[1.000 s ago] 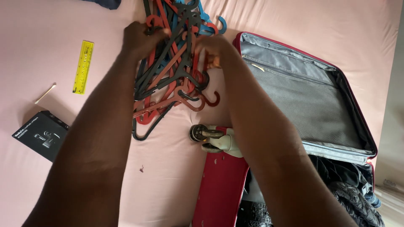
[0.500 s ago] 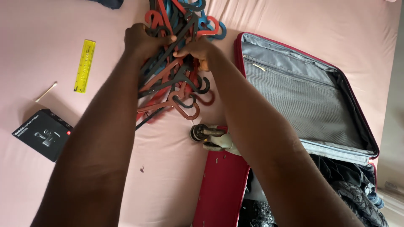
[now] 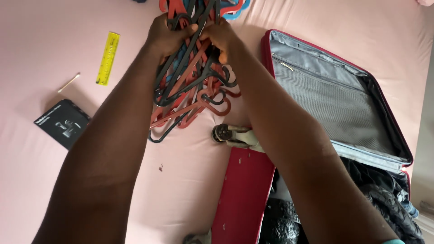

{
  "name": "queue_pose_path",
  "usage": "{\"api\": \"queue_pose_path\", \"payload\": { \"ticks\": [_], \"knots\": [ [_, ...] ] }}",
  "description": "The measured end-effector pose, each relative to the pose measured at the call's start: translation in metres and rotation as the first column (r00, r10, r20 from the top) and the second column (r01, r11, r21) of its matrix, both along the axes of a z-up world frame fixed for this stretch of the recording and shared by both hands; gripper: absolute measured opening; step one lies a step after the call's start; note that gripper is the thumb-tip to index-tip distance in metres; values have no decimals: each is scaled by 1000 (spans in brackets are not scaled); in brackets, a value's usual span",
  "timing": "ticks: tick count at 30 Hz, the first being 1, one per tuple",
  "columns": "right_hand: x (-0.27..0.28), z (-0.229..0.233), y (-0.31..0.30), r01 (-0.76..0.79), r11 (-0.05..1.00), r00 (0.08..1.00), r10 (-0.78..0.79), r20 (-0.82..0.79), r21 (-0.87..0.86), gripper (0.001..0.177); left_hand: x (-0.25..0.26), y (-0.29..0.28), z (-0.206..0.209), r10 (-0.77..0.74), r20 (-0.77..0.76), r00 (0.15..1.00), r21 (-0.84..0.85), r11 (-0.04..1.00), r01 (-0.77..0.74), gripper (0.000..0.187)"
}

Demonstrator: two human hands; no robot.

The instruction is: The recorder opens a red suitcase on a bed and begins to pack it with hangers and folded clothes.

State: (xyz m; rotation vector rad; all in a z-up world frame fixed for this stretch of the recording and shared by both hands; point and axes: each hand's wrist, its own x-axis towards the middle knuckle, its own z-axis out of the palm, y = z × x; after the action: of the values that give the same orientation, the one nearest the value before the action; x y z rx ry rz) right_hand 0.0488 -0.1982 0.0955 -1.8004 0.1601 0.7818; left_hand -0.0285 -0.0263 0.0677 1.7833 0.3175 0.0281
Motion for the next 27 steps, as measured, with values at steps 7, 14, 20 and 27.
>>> {"api": "queue_pose_path", "payload": {
  "ticks": [7,14,20,27],
  "knots": [
    [-15,26,10,16,1000,952,-22,305,23,49,-21,11,66,-137,343,929,63,990,123,65],
    [-69,111,-4,-74,955,790,-118,602,286,37,-67,4,172,-97,475,874,323,944,-71,71],
    [-135,253,-25,-268,809,761,-155,630,523,38,-123,-18,297,-86,572,816,199,979,-36,34],
    [-199,380,-71,-252,886,680,-124,723,389,32,-168,-56,396,-7,661,751,90,993,-70,31]
  ]
}}
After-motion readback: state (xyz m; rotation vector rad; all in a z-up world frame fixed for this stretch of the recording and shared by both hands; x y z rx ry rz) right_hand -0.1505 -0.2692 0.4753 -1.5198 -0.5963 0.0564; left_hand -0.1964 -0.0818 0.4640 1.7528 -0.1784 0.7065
